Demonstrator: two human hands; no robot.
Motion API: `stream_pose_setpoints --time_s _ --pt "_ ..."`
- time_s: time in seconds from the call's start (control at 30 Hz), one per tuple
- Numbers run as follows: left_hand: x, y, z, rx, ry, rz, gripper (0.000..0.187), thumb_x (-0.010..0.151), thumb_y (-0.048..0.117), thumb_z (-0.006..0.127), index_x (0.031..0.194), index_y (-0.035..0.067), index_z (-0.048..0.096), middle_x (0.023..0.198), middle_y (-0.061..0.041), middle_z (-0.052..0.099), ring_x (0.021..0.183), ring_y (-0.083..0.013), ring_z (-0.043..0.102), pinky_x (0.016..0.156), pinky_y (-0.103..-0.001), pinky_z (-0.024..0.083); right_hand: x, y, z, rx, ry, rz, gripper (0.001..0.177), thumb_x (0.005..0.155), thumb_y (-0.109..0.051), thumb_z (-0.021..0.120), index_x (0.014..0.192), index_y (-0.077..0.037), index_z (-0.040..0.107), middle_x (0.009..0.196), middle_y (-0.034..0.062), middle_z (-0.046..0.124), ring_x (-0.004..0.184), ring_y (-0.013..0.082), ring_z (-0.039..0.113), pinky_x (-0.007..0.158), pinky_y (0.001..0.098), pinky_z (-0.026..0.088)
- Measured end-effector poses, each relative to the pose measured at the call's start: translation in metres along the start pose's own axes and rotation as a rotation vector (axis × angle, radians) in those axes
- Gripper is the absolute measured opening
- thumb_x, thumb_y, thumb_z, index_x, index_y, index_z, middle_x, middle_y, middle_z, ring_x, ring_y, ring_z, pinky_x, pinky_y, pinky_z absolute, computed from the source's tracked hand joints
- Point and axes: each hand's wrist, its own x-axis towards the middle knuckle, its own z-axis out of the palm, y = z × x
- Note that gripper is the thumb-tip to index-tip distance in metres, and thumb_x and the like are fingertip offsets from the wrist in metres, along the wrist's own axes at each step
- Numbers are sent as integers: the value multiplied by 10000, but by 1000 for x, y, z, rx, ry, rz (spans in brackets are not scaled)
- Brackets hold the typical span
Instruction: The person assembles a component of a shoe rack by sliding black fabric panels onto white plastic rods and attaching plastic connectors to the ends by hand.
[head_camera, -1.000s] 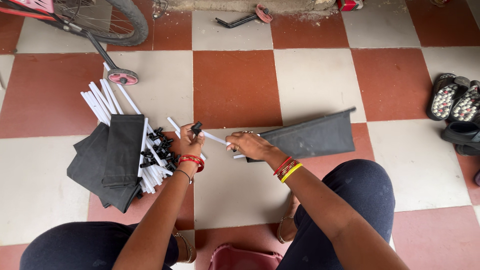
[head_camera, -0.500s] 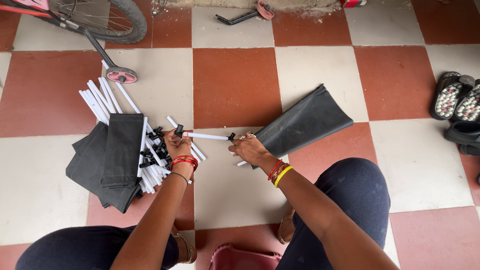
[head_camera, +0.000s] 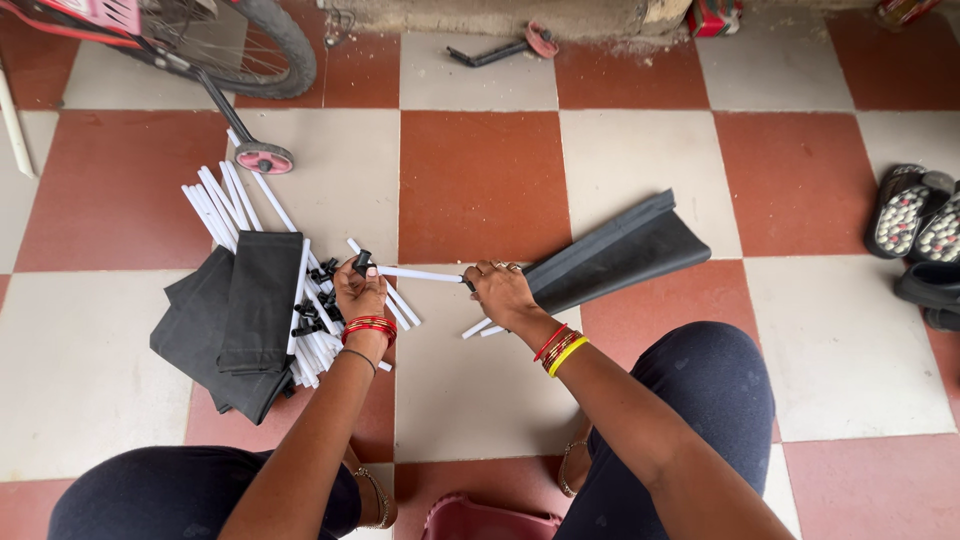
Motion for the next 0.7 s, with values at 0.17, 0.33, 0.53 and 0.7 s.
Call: stream_pose_setpoints --time_s 0.17,0.33,0.53,0.7 --pt "-4 28 11 -2 -113 -32 371 991 20 592 1327 174 562 1151 -2 556 1005 -95 595 904 -272 594 -14 -18 -36 190 103 20 387 930 -230 695 1291 -129 598 1257 93 619 1264 283 559 1055 480 466" --pt "-22 74 31 144 -244 -35 361 1026 72 577 1371 178 565 1145 -25 530 998 -137 586 945 -341 603 -30 -22 -58 179 117 37 459 911 -257 716 1329 -134 570 1284 97 606 1290 306 528 1076 514 422" --pt "-41 118 40 190 -374 -91 342 1038 155 513 1379 157 542 1306 -43 576 1187 -210 636 1040 -357 581 -57 -19 -58 203 31 134 374 950 -325 660 1274 -150 594 1132 92 691 1140 295 630 1011 537 452" --pt "-22 100 34 -2 -240 -256 442 1039 85 474 1442 262 437 1338 -139 601 1201 -282 667 1042 -397 576 -72 -25 -62 228 63 195 227 1004 -347 593 1035 -139 679 918 75 747 895 309 714 868 522 518"
